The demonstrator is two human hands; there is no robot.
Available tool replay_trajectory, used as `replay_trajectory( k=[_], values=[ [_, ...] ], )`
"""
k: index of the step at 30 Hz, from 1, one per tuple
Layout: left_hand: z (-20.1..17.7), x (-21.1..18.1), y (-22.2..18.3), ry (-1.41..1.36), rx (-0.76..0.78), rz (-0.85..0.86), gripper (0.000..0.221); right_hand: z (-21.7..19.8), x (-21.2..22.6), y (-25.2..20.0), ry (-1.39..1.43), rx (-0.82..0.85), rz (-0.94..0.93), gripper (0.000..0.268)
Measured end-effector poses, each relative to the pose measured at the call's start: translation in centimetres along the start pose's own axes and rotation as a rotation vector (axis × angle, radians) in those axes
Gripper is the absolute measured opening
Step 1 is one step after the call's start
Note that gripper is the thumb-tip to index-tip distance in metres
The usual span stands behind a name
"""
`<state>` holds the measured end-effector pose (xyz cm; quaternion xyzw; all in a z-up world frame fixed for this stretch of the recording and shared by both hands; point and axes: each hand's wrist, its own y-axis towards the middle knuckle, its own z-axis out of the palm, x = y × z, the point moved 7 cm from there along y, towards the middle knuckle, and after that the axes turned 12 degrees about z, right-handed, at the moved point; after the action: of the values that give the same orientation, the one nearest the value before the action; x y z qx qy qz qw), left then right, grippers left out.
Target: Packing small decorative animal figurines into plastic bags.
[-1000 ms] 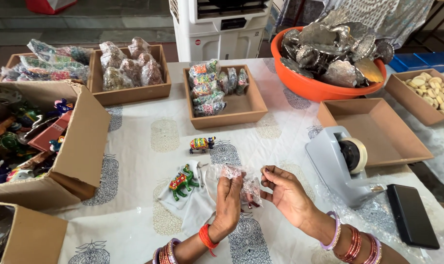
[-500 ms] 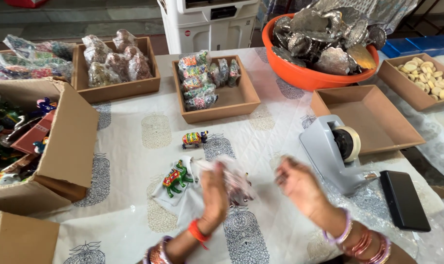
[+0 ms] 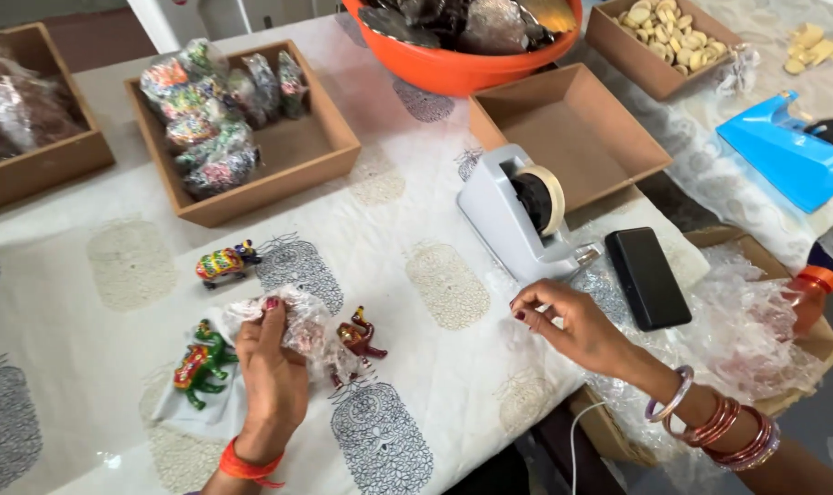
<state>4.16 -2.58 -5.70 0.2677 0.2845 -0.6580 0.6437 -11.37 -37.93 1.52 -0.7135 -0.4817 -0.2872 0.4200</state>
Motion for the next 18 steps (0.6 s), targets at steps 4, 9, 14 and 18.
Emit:
replay_trajectory(
  k=[4,9,14,18],
  values=[
    [-0.5,0.3,-0.1,0.021,0.026,-0.007,0.013,0.7,-0.5,-2.0,-0.494,-0.279,-0.394,0.012],
    [0.6,-0.8,-0.1,0.018,0.018,-0.032,0.011,2.7,-3.3,-4.2,-0.744,-0.384,-0.689,0.019],
    [0.2,-0.8,0.0,0.012,0.006,-0.032,0.009,3.6,-3.3,-5.4,-0.742,-0.350,-0.674,0.023],
    [0.1,-0.8,-0.1,0.022,-0.016,-0.043,0.007,3.6,-2.9,-5.9,-0.669,-0.295,-0.525,0.029]
  ],
)
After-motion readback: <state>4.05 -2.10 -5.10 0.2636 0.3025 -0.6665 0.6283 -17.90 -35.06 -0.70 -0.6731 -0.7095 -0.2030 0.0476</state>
